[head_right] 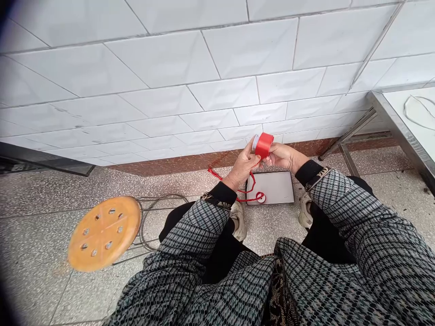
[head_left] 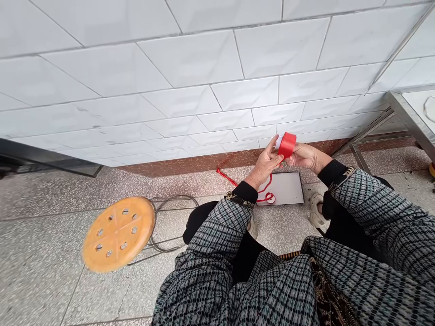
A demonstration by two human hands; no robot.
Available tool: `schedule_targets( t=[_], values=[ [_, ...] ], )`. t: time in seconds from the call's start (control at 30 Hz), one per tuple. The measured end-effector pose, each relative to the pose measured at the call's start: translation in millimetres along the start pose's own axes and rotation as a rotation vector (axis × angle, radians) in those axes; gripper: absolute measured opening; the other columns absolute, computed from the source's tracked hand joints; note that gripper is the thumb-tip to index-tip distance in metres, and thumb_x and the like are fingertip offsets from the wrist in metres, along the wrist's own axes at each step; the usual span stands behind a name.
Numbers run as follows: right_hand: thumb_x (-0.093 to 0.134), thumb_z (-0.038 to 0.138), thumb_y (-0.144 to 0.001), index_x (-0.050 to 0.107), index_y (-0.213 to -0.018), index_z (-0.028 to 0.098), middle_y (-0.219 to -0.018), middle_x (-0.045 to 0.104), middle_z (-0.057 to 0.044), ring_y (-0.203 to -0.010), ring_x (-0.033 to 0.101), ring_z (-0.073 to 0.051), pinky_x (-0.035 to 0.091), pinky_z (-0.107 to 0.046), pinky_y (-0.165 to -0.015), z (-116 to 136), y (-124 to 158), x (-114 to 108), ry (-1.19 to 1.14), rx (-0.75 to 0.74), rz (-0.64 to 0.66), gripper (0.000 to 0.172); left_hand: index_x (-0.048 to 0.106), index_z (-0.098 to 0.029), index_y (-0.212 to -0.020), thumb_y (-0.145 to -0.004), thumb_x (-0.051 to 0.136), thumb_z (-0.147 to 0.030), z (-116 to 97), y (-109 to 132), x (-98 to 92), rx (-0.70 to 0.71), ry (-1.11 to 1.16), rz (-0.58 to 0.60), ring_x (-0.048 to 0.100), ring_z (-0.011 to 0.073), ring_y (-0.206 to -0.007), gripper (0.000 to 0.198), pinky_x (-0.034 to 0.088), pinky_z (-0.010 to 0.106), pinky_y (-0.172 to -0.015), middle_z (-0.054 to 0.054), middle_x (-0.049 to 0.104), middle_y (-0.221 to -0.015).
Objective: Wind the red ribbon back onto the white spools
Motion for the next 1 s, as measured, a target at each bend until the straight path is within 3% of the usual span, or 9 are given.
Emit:
schedule_targets(
  t=[0.13, 0.23, 0.43, 0.6, 0.77, 0.9, 1.0],
  values=[
    [0.073, 0.01, -0.084, 0.065, -0.082, 0.016, -0.054, 0.06, 0.001, -0.038, 0.041, -0.005, 0.039, -0.012, -0.037, -9.0, 0.7, 1.5, -0.021, 0.092, 0.064, 0.01, 0.032, -0.026, -0.17, -0.071, 0.097, -0.053, -0.7, -2.7, -1.4, -0.033, -0.055, 0.107, 0.057, 0.0096, -0.049, 0.121, 0.04, 0.023, -0.054, -0.009, 0.063, -0.061],
    [0.076, 0.011, -0.084, 0.066, -0.09, 0.014, -0.052, 0.058, 0.003, -0.037, 0.042, -0.005, 0.04, -0.011, -0.037, -11.8, 1.6, 5.9, -0.024, 0.104, 0.116, 0.012, 0.032, -0.023, -0.167, -0.065, 0.1, -0.053, 2.0, -6.7, -3.5, -0.053, -0.085, 0.158, 0.06, 0.0108, -0.048, 0.126, 0.037, 0.021, -0.05, -0.008, 0.066, -0.065],
    [0.071, 0.014, -0.091, 0.067, -0.101, 0.013, -0.054, 0.058, 0.003, -0.038, 0.042, -0.005, 0.037, -0.01, -0.036, -8.7, 4.4, 13.6, 0.005, 0.042, 0.096, 0.011, 0.053, -0.019, -0.145, -0.065, 0.097, -0.061, 1.2, -10.3, -9.2, 0.044, -0.066, 0.085, 0.047, 0.0069, -0.041, 0.101, 0.041, 0.021, -0.049, -0.013, 0.052, -0.054],
    [0.072, 0.015, -0.091, 0.067, -0.105, 0.013, -0.053, 0.054, 0.005, -0.036, 0.035, -0.004, 0.03, -0.01, -0.034, -6.4, 10.4, 23.9, 0.063, 0.057, 0.123, 0.016, 0.048, -0.021, -0.154, -0.066, 0.1, -0.053, -3.8, -7.3, -6.3, 0.041, -0.089, 0.124, 0.047, 0.0066, -0.045, 0.107, 0.038, 0.021, -0.047, -0.011, 0.056, -0.063],
    [0.071, 0.021, -0.091, 0.065, -0.102, 0.015, -0.058, 0.057, 0.004, -0.038, 0.033, -0.003, 0.028, -0.01, -0.035, -7.1, 10.4, 23.4, 0.142, 0.018, 0.076, 0.014, 0.049, -0.019, -0.15, -0.063, 0.101, -0.052, -9.5, -7.7, -6.9, 0.04, -0.099, 0.105, 0.043, 0.0049, -0.044, 0.107, 0.037, 0.021, -0.045, -0.009, 0.058, -0.068],
    [0.071, 0.038, -0.091, 0.065, -0.1, 0.016, -0.058, 0.058, 0.0, -0.048, 0.051, -0.011, 0.042, -0.019, -0.044, -5.3, 5.4, 18.9, 0.429, -0.072, 0.037, 0.024, 0.056, -0.018, -0.133, -0.062, 0.097, -0.062, -9.4, -7.0, -4.7, 0.05, -0.077, 0.104, 0.05, 0.0069, -0.046, 0.094, 0.034, 0.021, -0.045, -0.006, 0.063, -0.068],
    [0.072, 0.033, -0.086, 0.064, -0.107, 0.018, -0.079, 0.072, -0.007, -0.072, 0.065, -0.02, 0.051, -0.027, -0.063, 26.8, 11.1, 8.1, 0.891, -0.357, -0.201, 0.027, 0.06, -0.018, -0.118, -0.062, 0.097, -0.063, -8.4, -4.7, -5.8, 0.025, -0.057, 0.093, 0.042, 0.0045, -0.042, 0.081, 0.035, 0.022, -0.045, -0.007, 0.059, -0.064]
  ],
)
Point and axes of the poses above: each hand's wrist, its own y-axis away from the middle knuckle, its own x-axis out of the palm, z = x × y, the point moved 9 cm from there along -y, towards the middle knuckle
